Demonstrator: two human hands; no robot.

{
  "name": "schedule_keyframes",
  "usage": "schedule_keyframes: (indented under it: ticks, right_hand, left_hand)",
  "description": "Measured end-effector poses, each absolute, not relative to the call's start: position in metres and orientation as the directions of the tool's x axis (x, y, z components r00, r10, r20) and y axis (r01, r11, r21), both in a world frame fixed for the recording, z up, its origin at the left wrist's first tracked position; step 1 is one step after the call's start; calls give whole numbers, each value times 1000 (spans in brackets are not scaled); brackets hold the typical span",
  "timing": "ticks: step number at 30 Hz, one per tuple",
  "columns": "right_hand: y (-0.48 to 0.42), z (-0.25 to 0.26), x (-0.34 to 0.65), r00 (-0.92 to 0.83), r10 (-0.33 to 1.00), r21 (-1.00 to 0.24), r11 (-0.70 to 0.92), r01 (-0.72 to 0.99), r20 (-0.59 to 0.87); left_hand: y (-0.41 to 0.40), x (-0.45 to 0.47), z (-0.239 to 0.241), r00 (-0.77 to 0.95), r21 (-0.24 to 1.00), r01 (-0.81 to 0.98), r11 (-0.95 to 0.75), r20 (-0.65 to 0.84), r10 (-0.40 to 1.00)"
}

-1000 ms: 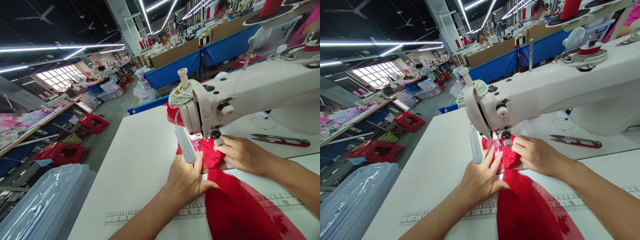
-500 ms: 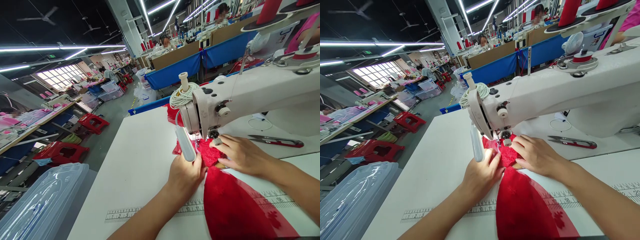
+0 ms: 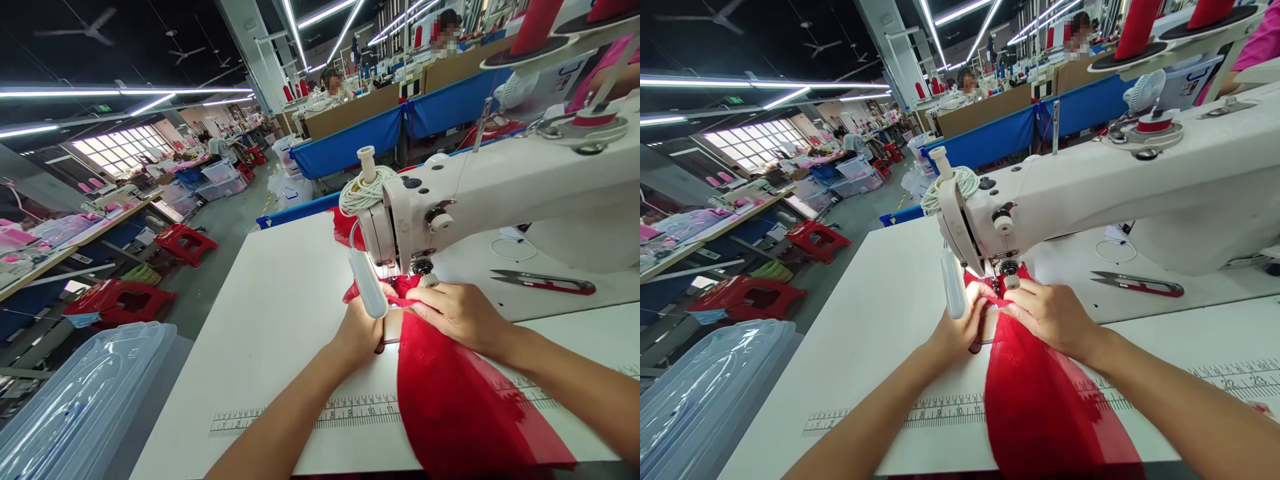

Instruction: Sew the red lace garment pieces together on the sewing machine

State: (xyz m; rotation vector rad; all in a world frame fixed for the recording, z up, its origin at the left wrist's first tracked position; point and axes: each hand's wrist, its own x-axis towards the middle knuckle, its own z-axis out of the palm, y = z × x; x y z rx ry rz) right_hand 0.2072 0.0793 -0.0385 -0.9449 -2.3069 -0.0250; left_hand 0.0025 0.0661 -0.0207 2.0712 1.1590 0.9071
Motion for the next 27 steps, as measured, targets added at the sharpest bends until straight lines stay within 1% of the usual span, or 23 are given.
schedule_keyframes:
  ticks: [2, 4, 6, 8, 10, 12, 15, 17, 20, 22, 23, 25, 27]
  right_hand:
    - [80, -39, 205, -508, 640, -232, 724, 649, 577]
    - [79, -38, 204, -510, 647, -241, 722, 649, 567]
    - [78, -37, 203, -535, 644, -232, 730, 642, 547]
    - [77, -36, 204, -560, 627, -205, 744, 636, 541]
    - [77, -36, 205, -575, 598, -160, 758, 633, 559]
    - [75, -34, 206, -584, 561, -101, 766, 634, 587]
    - [74, -32, 207, -606, 515, -48, 784, 619, 607]
    - [73, -32, 207, -613, 518, -77, 797, 599, 597]
    - [73, -32, 205, -589, 559, -162, 791, 591, 583]
    - [74, -33, 205, -585, 573, -196, 790, 581, 574]
    - [74, -33, 204, -593, 573, -203, 794, 573, 565]
    - [75, -34, 205, -617, 559, -196, 808, 556, 554]
    - [76, -34, 209, -636, 540, -151, 814, 560, 552]
  left_hand:
    - [67, 4, -22, 411, 755, 455, -472, 292, 864]
    - [66, 6, -24, 409, 737, 473, -483, 303, 861]
    - [63, 9, -26, 356, 733, 521, -438, 279, 892]
    - [61, 10, -28, 306, 702, 579, -416, 285, 908]
    - [60, 10, -30, 325, 621, 618, -481, 356, 876]
    - [60, 9, -30, 391, 513, 647, -564, 411, 823]
    - [59, 6, -22, 482, 406, 689, -600, 362, 798]
    - [59, 5, -14, 513, 401, 693, -599, 309, 801]
    - [58, 2, -6, 545, 504, 622, -599, 271, 794]
    - [59, 2, -7, 530, 570, 581, -581, 276, 802]
    - [59, 3, -10, 506, 577, 581, -574, 295, 810]
    - [59, 4, -17, 459, 535, 619, -574, 346, 818]
    - [60, 5, -24, 456, 442, 669, -598, 391, 799]
